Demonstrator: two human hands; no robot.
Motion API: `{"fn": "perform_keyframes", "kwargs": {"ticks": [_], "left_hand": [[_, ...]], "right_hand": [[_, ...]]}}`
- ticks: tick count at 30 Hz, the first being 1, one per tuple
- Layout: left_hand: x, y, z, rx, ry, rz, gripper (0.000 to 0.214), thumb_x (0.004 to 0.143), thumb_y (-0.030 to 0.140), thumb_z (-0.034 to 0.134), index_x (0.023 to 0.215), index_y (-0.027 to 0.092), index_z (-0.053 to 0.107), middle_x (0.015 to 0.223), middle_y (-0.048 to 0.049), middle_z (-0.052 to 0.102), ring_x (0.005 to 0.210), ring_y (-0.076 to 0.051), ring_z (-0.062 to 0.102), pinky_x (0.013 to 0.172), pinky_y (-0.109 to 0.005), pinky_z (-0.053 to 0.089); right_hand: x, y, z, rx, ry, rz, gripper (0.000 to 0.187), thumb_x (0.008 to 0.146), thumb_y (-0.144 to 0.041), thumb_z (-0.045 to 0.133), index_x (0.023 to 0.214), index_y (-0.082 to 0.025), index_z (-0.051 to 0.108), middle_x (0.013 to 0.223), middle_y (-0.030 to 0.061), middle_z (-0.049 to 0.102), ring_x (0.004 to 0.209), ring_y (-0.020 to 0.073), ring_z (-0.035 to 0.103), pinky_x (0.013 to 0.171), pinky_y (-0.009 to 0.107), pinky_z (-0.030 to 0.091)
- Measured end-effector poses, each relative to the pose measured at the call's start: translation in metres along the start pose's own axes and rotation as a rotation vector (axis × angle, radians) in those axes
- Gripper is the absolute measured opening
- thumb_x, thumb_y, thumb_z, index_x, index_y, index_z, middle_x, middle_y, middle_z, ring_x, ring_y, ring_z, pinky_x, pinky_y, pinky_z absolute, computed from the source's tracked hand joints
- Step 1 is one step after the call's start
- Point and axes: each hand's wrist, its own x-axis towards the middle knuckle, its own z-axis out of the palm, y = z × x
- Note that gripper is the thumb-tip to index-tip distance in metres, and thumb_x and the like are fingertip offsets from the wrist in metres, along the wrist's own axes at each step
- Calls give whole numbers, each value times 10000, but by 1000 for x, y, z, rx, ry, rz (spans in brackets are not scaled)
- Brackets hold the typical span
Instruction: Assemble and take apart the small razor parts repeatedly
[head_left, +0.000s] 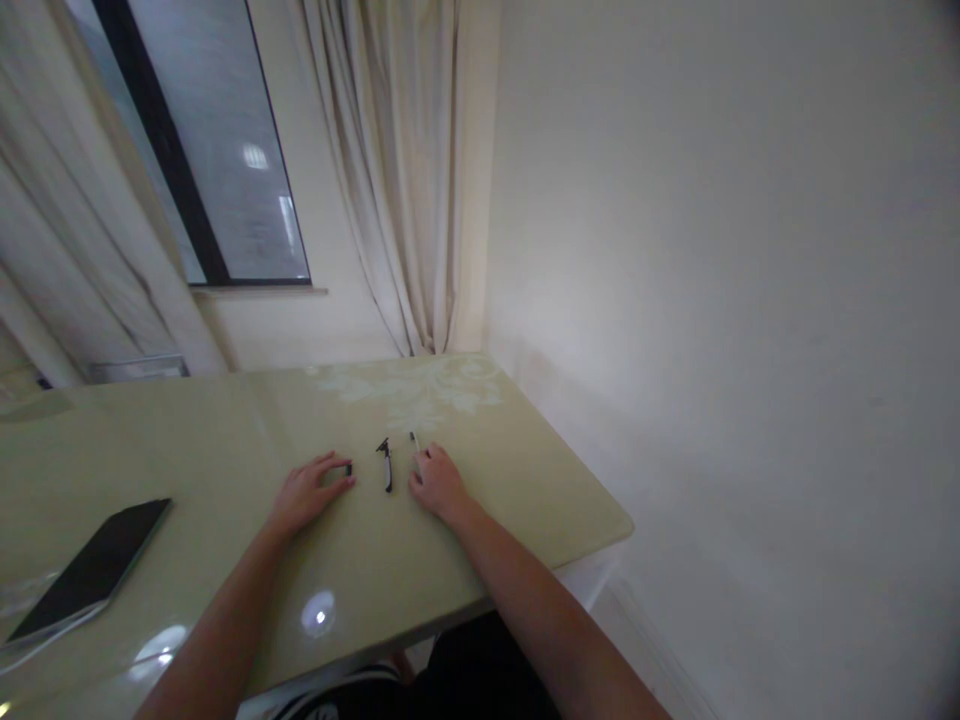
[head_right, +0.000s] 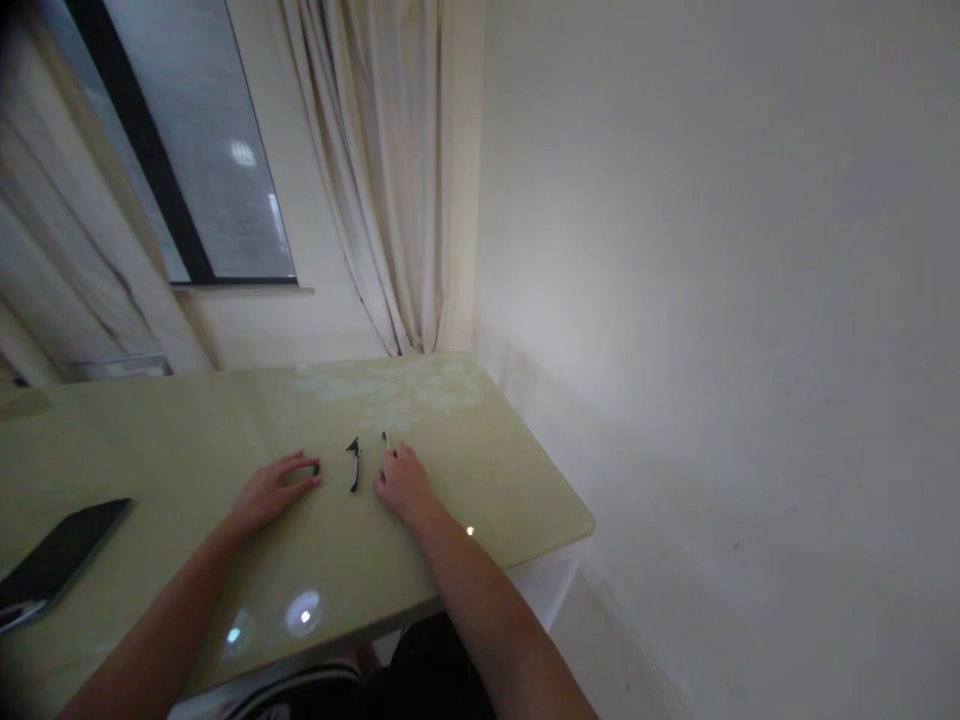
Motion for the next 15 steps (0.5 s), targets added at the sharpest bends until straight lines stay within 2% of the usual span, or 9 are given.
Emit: {"fn": "perform_keyframes", "kwargs": {"ticks": [3, 6, 10, 13, 15], "left_hand": [[0, 0, 1, -12, 20, 6, 638, 784, 664, 621, 1243, 238, 747, 1479, -117, 614, 1359, -324, 573, 1180, -440, 387], [-2, 3, 0, -84, 55, -24, 639, 754, 678, 632, 1181, 220, 756, 1443, -131, 642, 1319, -340, 603, 1157, -462, 415], [-12, 10, -8, -222, 180, -139, 510, 786, 645, 575, 973, 210, 764, 1259, -119, 748, 1211, -332, 664, 1084, -453, 481], [-22, 21, -16, -229, 296, -205, 477, 826, 635, 527, 923, 223, 750, 1054, -89, 795, 1037, -315, 710, 935, -426, 550], [-27, 35, -17, -166, 324, -158, 481, 870, 630, 464, 858, 228, 728, 933, -75, 789, 887, -282, 705, 826, -385, 554]], "right_hand": [[-1, -2, -2, 34, 17, 11, 294, 898, -264, 605, 1158, -143, 672, 1148, 161, 630, 1084, 279, 587, 956, 377, 478], [1, -1, -6, 146, 109, 101, 332, 883, -317, 639, 1183, -176, 640, 1133, 125, 633, 977, 241, 609, 879, 345, 486], [5, 8, -12, 286, 275, 351, 161, 910, -363, 581, 898, -204, 600, 840, 26, 621, 734, 174, 554, 691, 276, 421], [10, 18, -12, 360, 297, 466, 252, 872, -376, 588, 696, -223, 493, 647, -27, 514, 611, 145, 459, 573, 255, 308], [13, 24, -13, 437, 263, 467, 308, 834, -359, 601, 612, -228, 431, 577, -46, 442, 560, 130, 400, 535, 255, 247]]}}
